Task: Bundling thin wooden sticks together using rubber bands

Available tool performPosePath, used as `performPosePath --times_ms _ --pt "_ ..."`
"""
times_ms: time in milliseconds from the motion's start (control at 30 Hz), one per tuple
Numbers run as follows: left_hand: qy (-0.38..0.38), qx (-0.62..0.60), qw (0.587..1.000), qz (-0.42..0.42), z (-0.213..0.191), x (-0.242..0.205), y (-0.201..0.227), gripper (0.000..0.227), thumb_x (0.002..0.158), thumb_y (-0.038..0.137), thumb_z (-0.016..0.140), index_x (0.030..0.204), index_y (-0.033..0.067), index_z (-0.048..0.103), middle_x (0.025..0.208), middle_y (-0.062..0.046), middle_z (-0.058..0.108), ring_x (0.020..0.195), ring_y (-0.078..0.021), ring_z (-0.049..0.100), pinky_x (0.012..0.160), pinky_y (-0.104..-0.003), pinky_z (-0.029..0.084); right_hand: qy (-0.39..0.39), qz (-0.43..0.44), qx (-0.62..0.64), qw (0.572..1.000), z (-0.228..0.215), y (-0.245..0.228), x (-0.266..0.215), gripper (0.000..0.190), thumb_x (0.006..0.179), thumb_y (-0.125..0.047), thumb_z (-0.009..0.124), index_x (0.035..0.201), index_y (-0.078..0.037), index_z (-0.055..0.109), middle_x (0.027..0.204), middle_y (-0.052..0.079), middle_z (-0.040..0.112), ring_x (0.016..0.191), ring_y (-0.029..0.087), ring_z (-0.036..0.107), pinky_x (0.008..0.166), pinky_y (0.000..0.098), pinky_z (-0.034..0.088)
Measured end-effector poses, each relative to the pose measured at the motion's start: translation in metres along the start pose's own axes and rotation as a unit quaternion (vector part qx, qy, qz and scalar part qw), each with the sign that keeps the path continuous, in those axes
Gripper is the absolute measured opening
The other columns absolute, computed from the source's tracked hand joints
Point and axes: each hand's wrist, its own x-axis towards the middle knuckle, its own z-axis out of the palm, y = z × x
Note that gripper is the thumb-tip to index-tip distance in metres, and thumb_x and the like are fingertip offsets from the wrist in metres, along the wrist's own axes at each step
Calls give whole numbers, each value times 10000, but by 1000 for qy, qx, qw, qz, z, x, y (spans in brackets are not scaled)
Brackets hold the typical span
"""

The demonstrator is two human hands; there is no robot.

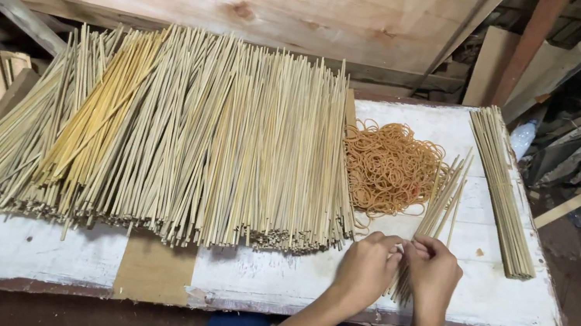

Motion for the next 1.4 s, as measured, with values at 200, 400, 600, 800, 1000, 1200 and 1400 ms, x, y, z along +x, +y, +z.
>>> performPosePath --times_ms 200,400,600,800,1000,1200,1400 --pt "211 83 973 -32 -115 -10 11 148 946 110 704 1064 67 782 845 -111 759 761 -234 745 630 -288 609 -106 -114 166 974 12 -124 -28 216 774 -165 852 988 -188 826 865 34 799 856 201 761 860 368 575" --pt "309 187 913 -188 -203 -16 -47 167 916 18 718 1075 45 761 897 -132 765 841 -263 740 744 -361 599 -272 -161 250 915 50 -229 -63 227 763 -94 816 989 -86 812 824 69 788 753 106 676 769 329 580" --pt "256 236 913 -212 -206 -12 -72 132 840 49 743 965 85 718 831 -121 772 807 -376 758 725 -498 587 -344 -119 258 895 83 -243 -55 347 750 -76 846 1074 1 750 832 145 770 702 145 705 663 309 606" --pt "251 293 893 -230 -205 -2 -64 96 867 15 666 902 103 681 741 -134 736 726 -364 768 659 -447 610 -364 -68 296 881 64 -250 -58 460 713 -26 848 1141 58 703 810 166 761 611 141 697 602 267 625" --pt "235 263 910 -220 -207 7 -72 102 819 -23 672 877 55 641 743 -195 717 742 -437 754 694 -495 606 -356 -32 335 872 114 -225 -43 466 710 -76 858 1130 72 718 789 143 748 591 168 718 582 296 652" --pt "183 266 912 -252 -201 16 -88 237 747 200 822 856 87 643 772 -187 722 799 -446 752 739 -513 600 -352 -38 349 868 104 -237 -52 521 683 -96 908 1116 102 699 795 174 728 609 186 711 564 325 659" --pt "217 150 929 -261 -216 1 -60 165 759 49 685 912 38 746 759 -182 753 803 -432 753 779 -508 584 -312 -46 309 897 82 -241 -59 518 700 -50 863 1163 101 686 773 146 710 608 183 711 555 339 670"
